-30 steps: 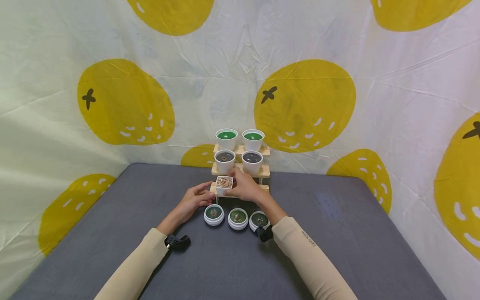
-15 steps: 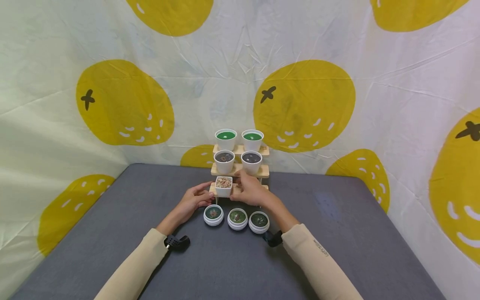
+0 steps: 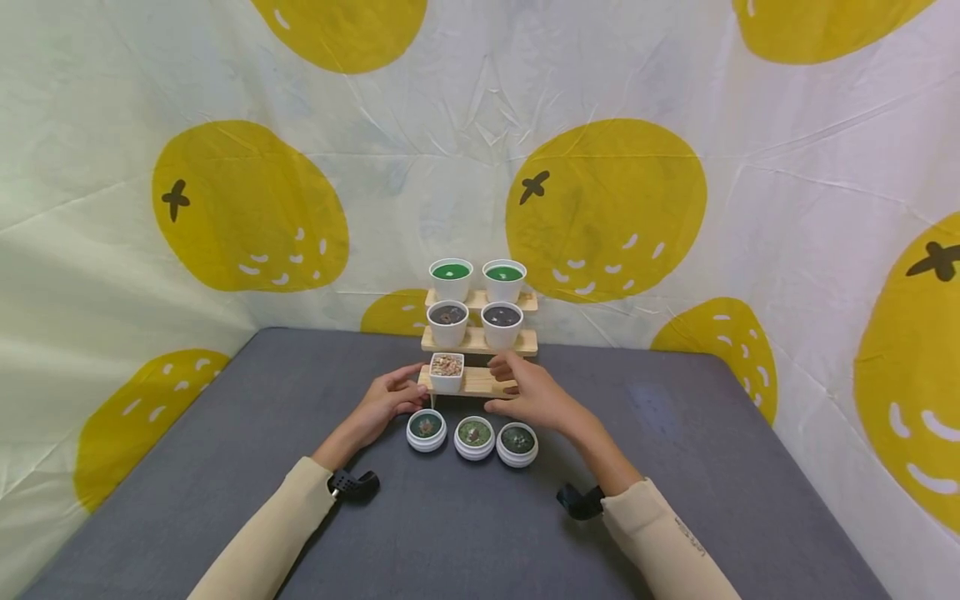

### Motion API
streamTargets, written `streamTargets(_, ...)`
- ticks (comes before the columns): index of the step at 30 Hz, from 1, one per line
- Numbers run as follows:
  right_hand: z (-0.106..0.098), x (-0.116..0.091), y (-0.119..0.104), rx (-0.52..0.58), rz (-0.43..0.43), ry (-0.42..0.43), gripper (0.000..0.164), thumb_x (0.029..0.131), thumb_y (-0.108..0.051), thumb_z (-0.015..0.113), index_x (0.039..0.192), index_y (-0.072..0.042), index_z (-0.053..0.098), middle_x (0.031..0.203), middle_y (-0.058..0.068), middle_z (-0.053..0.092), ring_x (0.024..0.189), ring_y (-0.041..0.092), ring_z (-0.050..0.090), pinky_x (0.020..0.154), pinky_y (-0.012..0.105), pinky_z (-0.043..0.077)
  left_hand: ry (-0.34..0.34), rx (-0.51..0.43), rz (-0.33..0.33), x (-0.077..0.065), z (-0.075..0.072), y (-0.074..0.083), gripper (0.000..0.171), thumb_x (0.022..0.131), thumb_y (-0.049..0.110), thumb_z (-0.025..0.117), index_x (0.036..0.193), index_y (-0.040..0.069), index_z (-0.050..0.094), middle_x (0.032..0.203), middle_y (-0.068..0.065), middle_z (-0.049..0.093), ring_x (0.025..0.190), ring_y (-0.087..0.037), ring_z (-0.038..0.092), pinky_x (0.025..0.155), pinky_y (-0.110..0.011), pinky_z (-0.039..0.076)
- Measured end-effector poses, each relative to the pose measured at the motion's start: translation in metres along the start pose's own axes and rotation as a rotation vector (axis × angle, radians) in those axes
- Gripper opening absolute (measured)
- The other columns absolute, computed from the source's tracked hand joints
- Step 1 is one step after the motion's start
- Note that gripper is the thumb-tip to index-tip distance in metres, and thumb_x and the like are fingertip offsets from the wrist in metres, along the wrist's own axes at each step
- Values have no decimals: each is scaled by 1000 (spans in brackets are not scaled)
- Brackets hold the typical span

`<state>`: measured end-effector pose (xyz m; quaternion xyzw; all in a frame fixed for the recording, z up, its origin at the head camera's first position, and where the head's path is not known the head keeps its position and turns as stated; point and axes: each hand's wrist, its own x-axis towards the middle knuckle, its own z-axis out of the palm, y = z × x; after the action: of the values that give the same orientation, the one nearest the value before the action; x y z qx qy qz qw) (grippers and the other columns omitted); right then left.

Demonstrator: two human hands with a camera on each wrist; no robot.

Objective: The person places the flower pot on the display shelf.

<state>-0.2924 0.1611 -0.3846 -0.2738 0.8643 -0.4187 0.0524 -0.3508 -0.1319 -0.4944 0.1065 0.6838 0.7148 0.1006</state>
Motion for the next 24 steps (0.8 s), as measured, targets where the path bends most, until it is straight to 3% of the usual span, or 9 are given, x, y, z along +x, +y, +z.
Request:
streamTargets(9, -5, -20, 10, -32, -18, -71, 59, 84, -24, 76, 131, -2, 47, 128, 17, 58, 119, 34, 57, 96, 50, 49, -3, -4, -10, 1, -1, -2, 57, 87, 24, 72, 140, 19, 50, 96, -9, 69, 82, -17, 67, 74, -28, 57)
streamTargets(24, -5, -33, 34, 70, 24, -141, 54, 82, -22, 77, 127, -11, 49, 129, 14, 56, 120, 41, 53, 96, 54, 48, -1, 10, -22, -1, -1, 1, 58, 86, 27, 73, 139, 21, 50, 98, -10, 68, 86, -19, 66, 75, -29, 57)
